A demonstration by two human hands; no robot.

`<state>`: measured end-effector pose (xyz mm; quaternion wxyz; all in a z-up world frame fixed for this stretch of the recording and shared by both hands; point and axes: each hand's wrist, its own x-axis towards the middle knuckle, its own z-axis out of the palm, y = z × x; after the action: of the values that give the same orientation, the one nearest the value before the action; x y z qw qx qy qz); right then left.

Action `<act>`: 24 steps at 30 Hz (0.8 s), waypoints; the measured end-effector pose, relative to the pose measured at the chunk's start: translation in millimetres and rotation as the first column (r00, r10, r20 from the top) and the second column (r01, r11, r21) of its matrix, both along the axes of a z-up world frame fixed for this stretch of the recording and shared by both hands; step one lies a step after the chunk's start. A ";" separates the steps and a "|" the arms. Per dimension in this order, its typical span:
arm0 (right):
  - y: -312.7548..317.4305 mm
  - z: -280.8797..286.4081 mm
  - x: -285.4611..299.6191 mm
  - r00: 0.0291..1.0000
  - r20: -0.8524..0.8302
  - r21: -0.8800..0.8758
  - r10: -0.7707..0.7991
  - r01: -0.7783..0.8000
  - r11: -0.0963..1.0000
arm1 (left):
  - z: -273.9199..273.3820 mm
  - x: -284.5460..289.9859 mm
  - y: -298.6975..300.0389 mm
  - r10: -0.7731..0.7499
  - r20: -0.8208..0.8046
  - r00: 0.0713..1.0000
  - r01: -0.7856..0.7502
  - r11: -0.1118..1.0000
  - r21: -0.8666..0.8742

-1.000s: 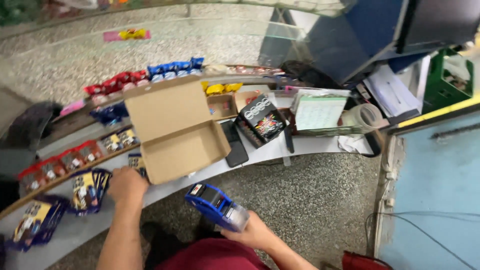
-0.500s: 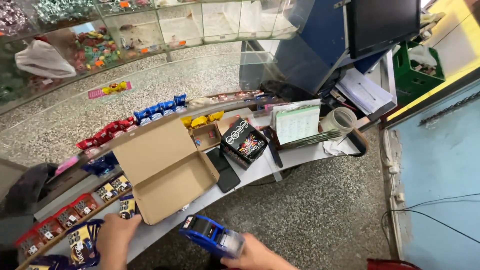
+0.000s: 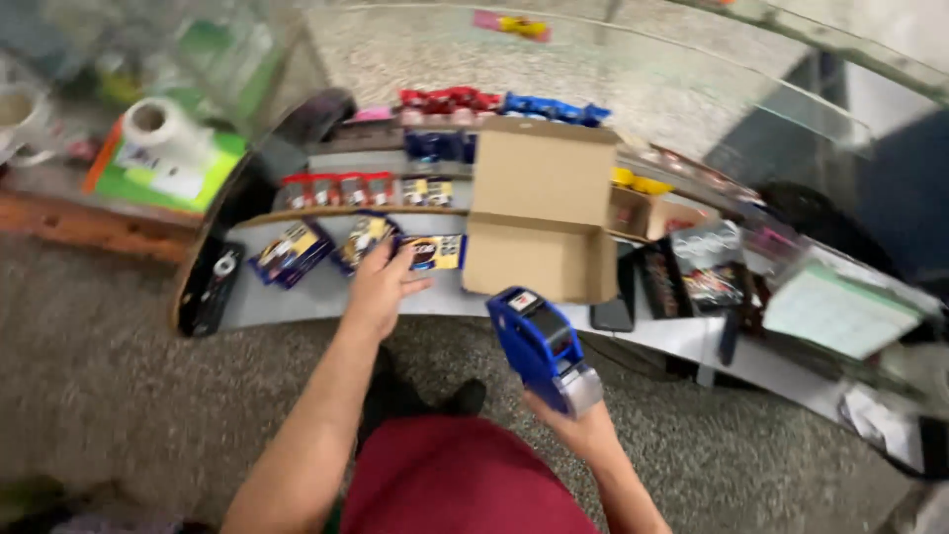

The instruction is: Using a pricing gun to apply price labels to individual snack bars and arranging them in a cardboard box on a retail counter.

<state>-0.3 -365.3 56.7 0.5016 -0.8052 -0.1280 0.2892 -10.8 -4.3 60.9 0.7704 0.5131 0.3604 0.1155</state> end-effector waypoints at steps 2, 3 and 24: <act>20.9 4.1 9.8 0.970 0.234 0.066 0.063 -0.081 0.995 | 14.5 -2.4 -7.0 0.035 0.045 0.998 -0.027 0.987 -0.160; 29.7 -17.5 14.0 0.969 0.236 0.063 0.080 -0.098 0.993 | 7.1 -6.1 -10.2 0.052 0.047 0.998 -0.044 0.986 -0.162; 73.4 5.6 2.1 0.984 0.036 -0.091 0.174 -0.170 0.981 | 72.9 -40.4 -6.0 0.070 -0.033 0.997 -0.068 0.997 0.042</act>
<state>1.8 -292.0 62.3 0.4361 -0.8183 -0.1953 0.3193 -51.2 -10.3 133.7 0.7490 0.5178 0.3887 0.1405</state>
